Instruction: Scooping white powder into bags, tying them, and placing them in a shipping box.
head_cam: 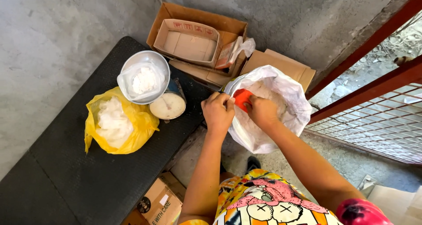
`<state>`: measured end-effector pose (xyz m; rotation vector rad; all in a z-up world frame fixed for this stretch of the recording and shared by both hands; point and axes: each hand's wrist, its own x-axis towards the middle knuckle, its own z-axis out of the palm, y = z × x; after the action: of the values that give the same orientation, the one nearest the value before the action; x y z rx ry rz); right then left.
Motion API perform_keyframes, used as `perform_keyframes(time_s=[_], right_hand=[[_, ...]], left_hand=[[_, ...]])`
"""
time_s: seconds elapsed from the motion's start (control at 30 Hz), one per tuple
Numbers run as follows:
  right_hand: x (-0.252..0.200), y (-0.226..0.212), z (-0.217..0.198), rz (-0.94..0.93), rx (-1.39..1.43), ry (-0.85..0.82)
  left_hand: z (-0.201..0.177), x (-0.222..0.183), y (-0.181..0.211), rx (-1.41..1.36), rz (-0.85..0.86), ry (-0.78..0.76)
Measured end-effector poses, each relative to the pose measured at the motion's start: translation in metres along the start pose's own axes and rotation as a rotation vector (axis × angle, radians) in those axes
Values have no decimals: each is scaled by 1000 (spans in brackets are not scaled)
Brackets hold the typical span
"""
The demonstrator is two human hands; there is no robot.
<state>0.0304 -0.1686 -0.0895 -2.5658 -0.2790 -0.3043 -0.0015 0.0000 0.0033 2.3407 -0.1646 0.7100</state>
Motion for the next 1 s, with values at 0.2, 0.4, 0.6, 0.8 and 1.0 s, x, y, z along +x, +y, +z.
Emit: perform_keyframes(time_s=[0.2,0.4,0.6,0.8,1.0], right_hand=[[-14,-2,-25,21,46,-1],[-47,1,-55,38,50,65],[-75,-16,-121,99,29,57],[-105,-42,-176,176,45,52],[-98,-114,-205,184,91,45]], left_hand=[[1,2,-7,27,-43,-2],[-7,2,-2,50,-67,4],[-31,-2,10,16,-69,57],[-73,-10,27,-70,-47,117],[-119,-18,31,-219,-56,169]])
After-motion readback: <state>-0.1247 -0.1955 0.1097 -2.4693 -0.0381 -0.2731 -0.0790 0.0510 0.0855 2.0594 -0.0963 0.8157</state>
